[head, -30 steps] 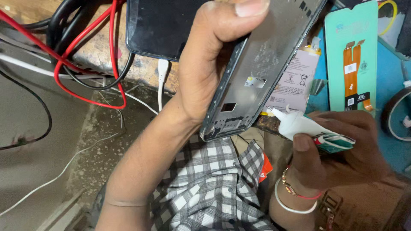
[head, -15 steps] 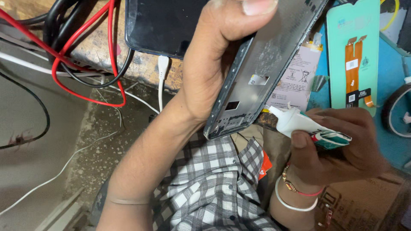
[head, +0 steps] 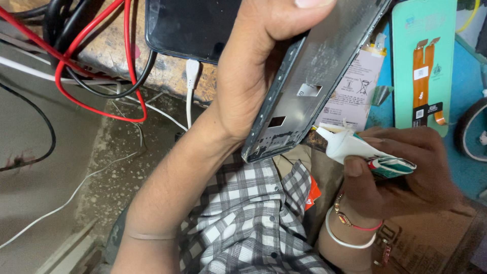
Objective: The person applies adhesive from a tube along the edges and internal frame of a disassembled smartphone chassis. They then align and press a new screen assembly onto the chassis to bond the components.
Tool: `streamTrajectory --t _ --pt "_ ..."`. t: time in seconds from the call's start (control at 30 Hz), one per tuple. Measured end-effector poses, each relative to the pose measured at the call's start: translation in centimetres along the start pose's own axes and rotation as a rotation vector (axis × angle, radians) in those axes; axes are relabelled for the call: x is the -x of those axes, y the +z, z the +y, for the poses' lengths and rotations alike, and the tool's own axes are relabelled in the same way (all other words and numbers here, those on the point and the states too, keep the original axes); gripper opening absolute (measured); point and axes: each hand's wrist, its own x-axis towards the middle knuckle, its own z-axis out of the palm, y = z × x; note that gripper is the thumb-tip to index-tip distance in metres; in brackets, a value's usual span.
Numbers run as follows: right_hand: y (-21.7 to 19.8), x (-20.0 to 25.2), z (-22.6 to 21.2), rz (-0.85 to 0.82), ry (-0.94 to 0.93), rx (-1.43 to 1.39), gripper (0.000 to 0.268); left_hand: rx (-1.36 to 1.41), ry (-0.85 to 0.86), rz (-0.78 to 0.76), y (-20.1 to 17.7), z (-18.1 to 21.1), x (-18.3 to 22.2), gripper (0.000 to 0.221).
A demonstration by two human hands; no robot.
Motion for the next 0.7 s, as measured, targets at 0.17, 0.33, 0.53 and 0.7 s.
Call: streamTrajectory --t 0.17,0.33,0.53,0.7 --pt "-0.1 0.0 0.0 -0.009 0.014 -0.04 0.032 -0.004 0.004 0.002 0.0 -0.1 0.0 0.049" --pt "-0.4 -0.4 0.2 -0.059 -0.031 -0.015 0.029 -0.007 0.009 0.004 0.1 0.0 0.2 0.046" --pt "-1.1 -1.2 0.4 -0.17 -0.051 -0.044 0.029 -0.009 0.019 0.018 -0.1 0.0 0.2 0.043" --pt "0.2 -1.1 -1.6 -0.002 0.118 -0.506 0.032 0.0 0.049 0.048 0.2 -0.1 0.1 0.041"
